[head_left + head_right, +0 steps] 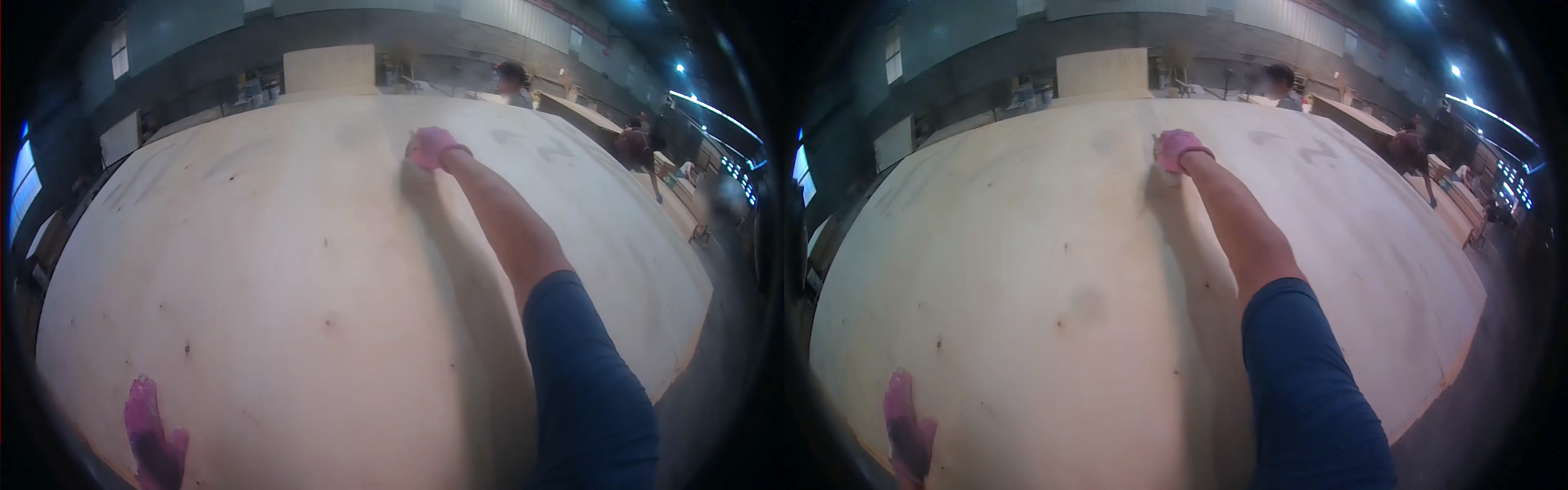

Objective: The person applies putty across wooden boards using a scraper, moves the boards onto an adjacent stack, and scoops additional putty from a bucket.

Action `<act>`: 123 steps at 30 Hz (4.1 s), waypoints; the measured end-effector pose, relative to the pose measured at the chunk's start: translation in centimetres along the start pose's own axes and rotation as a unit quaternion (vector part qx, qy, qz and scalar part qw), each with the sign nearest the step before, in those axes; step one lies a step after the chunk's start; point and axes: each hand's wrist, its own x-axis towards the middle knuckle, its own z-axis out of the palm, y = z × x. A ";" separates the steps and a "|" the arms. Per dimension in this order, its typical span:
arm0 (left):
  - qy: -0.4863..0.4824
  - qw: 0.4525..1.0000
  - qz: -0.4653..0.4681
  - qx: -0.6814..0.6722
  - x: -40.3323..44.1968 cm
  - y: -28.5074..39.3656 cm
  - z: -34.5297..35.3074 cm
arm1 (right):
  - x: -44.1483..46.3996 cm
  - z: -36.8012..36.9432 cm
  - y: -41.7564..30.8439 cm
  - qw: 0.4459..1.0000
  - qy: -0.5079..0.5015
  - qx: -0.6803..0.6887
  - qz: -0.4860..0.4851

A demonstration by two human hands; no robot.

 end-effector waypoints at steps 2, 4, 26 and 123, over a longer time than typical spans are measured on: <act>0.016 0.999 -0.037 -0.027 0.6 1.4 0.2 | -3.9 -2.0 -0.3 0.999 -0.007 -0.006 -0.047; 0.036 0.995 -0.072 -0.054 1.1 3.2 -0.1 | -7.8 -2.5 0.6 0.994 0.021 0.008 -0.107; 0.085 0.990 0.080 0.074 -3.2 -12.2 -8.7 | -43.5 -11.8 -3.5 0.995 0.031 0.087 -0.047; -0.051 0.962 0.157 0.219 7.0 -68.5 -52.0 | -33.1 -2.7 -91.6 0.977 0.019 0.073 -0.202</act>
